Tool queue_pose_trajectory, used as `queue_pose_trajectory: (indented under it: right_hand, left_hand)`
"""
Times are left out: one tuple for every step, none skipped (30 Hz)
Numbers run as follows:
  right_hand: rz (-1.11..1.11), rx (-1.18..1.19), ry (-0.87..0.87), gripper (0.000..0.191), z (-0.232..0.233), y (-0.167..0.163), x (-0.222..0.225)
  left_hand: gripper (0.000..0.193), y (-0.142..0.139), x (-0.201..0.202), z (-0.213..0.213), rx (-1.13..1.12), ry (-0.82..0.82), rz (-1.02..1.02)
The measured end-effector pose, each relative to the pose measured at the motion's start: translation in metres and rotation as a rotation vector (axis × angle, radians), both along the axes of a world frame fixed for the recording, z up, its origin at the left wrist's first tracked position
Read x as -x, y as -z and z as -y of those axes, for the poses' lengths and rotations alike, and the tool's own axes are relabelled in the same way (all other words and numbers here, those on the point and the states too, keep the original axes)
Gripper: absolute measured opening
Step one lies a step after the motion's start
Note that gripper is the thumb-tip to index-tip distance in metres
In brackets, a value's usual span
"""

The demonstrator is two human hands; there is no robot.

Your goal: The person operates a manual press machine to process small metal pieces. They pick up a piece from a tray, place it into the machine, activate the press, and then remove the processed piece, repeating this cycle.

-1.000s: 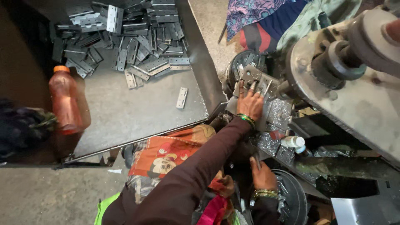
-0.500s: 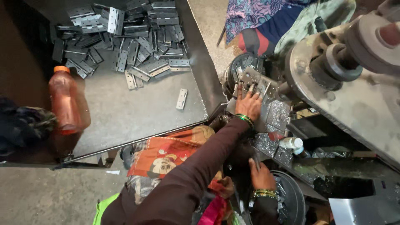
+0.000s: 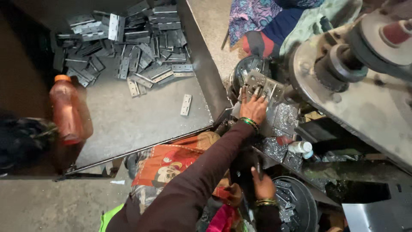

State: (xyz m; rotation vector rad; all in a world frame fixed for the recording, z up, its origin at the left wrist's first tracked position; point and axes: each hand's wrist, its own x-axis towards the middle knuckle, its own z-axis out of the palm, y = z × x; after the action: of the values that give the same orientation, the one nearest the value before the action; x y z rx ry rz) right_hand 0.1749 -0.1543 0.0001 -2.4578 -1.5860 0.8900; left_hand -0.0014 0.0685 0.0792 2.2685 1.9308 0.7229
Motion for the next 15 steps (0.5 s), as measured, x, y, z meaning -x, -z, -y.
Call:
queue_pose_trajectory:
  right_hand:
    - [0.028, -0.030, -0.039, 0.074, -0.003, -0.008, -0.003]
    - [0.054, -0.060, -0.076, 0.072, -0.009, -0.015, -0.009]
    - [0.084, -0.089, -0.117, 0.069, -0.011, -0.017, -0.012]
    - [0.089, -0.077, -0.112, 0.070, -0.011, -0.013, -0.013]
    - [0.091, -0.068, -0.105, 0.070, -0.009, -0.007, -0.014]
    - [0.094, -0.057, -0.101, 0.071, -0.007, 0.005, -0.014]
    - [0.077, -0.047, -0.063, 0.073, -0.003, 0.021, -0.010]
    - [0.059, -0.035, -0.025, 0.076, 0.004, 0.041, 0.000]
    - [0.044, -0.025, 0.022, 0.079, 0.012, 0.058, 0.004]
    - [-0.003, -0.108, 0.012, 0.078, 0.014, 0.069, -0.001]
    - [-0.053, -0.186, -0.017, 0.077, 0.016, 0.079, -0.004]
    - [-0.122, -0.254, -0.046, 0.076, 0.017, 0.088, 0.000]
    - [-0.100, -0.205, -0.060, 0.077, 0.018, 0.091, -0.001]
    - [-0.063, -0.162, -0.062, 0.078, 0.018, 0.089, -0.004]
    - [-0.034, -0.137, -0.080, 0.079, 0.015, 0.084, -0.005]
  left_hand:
    - [0.048, -0.002, 0.000, 0.001, -0.033, -0.009, 0.005]
    - [0.048, -0.003, 0.001, 0.003, -0.066, -0.015, 0.007]
    - [0.048, -0.004, 0.001, 0.004, -0.098, -0.025, 0.013]
    - [0.044, -0.006, 0.001, 0.005, -0.026, 0.007, 0.019]
    - [0.041, -0.006, 0.001, 0.006, 0.043, 0.041, 0.021]
    - [0.038, -0.006, 0.000, 0.006, 0.114, 0.071, 0.024]
    - [0.036, -0.006, -0.001, 0.006, 0.059, 0.041, 0.004]
    - [0.035, -0.005, -0.001, 0.005, 0.006, 0.011, -0.017]
    - [0.033, -0.003, -0.002, 0.005, -0.048, -0.009, -0.036]
    - [0.033, -0.001, -0.002, 0.002, -0.060, 0.024, -0.013]
    - [0.034, 0.001, -0.002, 0.000, -0.066, 0.040, 0.007]
    - [0.034, 0.004, 0.002, -0.002, -0.064, 0.053, 0.009]
    - [0.035, 0.005, 0.004, -0.004, -0.054, 0.053, 0.029]
    - [0.035, 0.004, 0.007, -0.006, -0.049, 0.067, 0.063]
    - [0.036, 0.004, 0.010, -0.009, -0.062, 0.065, 0.089]
